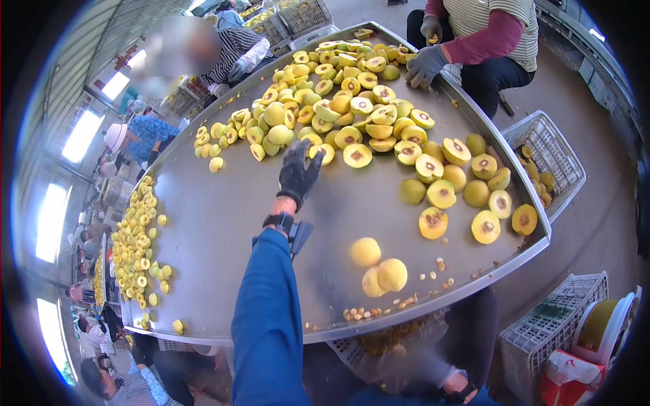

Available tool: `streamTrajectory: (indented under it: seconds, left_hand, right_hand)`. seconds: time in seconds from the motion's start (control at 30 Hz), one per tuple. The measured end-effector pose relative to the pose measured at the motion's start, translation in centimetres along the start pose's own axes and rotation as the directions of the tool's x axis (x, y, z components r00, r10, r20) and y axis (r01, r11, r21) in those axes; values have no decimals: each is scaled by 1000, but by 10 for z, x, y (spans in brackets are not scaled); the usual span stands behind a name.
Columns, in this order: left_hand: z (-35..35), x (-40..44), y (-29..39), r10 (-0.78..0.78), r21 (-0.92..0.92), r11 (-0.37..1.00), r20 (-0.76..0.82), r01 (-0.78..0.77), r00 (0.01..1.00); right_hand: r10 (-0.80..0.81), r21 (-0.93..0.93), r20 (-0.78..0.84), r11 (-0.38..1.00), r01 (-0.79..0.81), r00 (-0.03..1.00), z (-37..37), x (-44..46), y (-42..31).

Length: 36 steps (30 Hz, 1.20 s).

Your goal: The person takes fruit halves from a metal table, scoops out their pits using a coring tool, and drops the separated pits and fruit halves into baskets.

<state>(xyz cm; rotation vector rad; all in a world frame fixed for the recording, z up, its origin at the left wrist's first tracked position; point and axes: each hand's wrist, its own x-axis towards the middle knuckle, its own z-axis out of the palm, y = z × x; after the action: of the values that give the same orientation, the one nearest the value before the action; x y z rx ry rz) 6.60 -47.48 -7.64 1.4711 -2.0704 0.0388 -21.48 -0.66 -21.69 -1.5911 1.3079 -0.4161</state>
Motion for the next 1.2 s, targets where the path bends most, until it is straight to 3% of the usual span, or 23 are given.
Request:
streamTrajectory:
  seconds: [0.03, 0.1, 0.13, 0.23, 0.3, 0.37, 0.5, 0.67, 0.77, 0.8, 0.83, 0.9, 0.97, 1.03, 1.13, 1.2]
  left_hand:
    - [13, 14, -16, -138, 36, 990, 41, 137, 990]
    - [32, 35, -32, -191, 55, 981, 124, 185, 974]
    - [44, 41, -37, -192, 63, 981, 154, 184, 969]
    - [60, 39, -27, -200, 170, 970, 168, 171, 965]
    - [56, 31, -18, -165, 182, 975, 203, 128, 965]
    - [54, 7, -9, -32, 137, 991, 181, 7, 983]
    - [27, -73, 24, 167, 39, 983, 213, -179, 963]
    - [-49, -137, 98, 442, -43, 884, 397, -465, 804]
    - [-59, -135, 97, 437, -236, 899, 431, -369, 790]
    - [-58, -132, 97, 367, -161, 929, 322, -332, 872]
    - [-60, -120, 103, 210, -73, 978, 346, -197, 914]
    - [-35, -97, 76, 226, 46, 971, 154, -235, 962]
    - [-10, -72, 34, 253, 451, 869, -56, -202, 966]
    - [20, -56, -38, -44, 377, 920, -164, 104, 985]
    - [30, -49, -73, -278, 305, 925, 141, 225, 950]
    - [24, -52, -37, -51, 74, 997, 309, 30, 950]
  right_hand:
    - [-27, 35, 2, 999, 26, 1000, 17, -1, 18]
    - [49, 185, 114, 980, -69, 992, 26, 4, 21]
    - [119, 179, 350, 965, -191, 929, 22, 2, 24]
    - [185, 211, 364, 938, -274, 913, -7, 4, -16]
    - [54, 177, 88, 982, -69, 995, 14, 2, -4]
    - [-22, 151, -46, 988, 29, 999, 17, 3, -4]
    - [10, 57, 68, 998, -14, 998, -14, 3, -31]
    - [53, 66, 54, 996, -56, 997, -11, -1, -24]
    - [31, 63, 13, 998, -32, 999, -4, -4, -13]
    - [47, 131, -4, 990, -46, 999, 3, -6, -8]
    - [59, 198, -21, 979, -54, 998, 9, -3, -5]
    - [82, 214, -11, 974, -78, 997, 8, 0, -1]
    - [102, 142, 38, 984, -107, 994, -14, -3, -22]
    - [96, 106, 76, 989, -104, 992, -22, -3, -26]
    - [80, 142, 75, 986, -91, 994, -28, -5, -37]
    - [70, 139, 83, 987, -81, 994, -41, -2, -50]
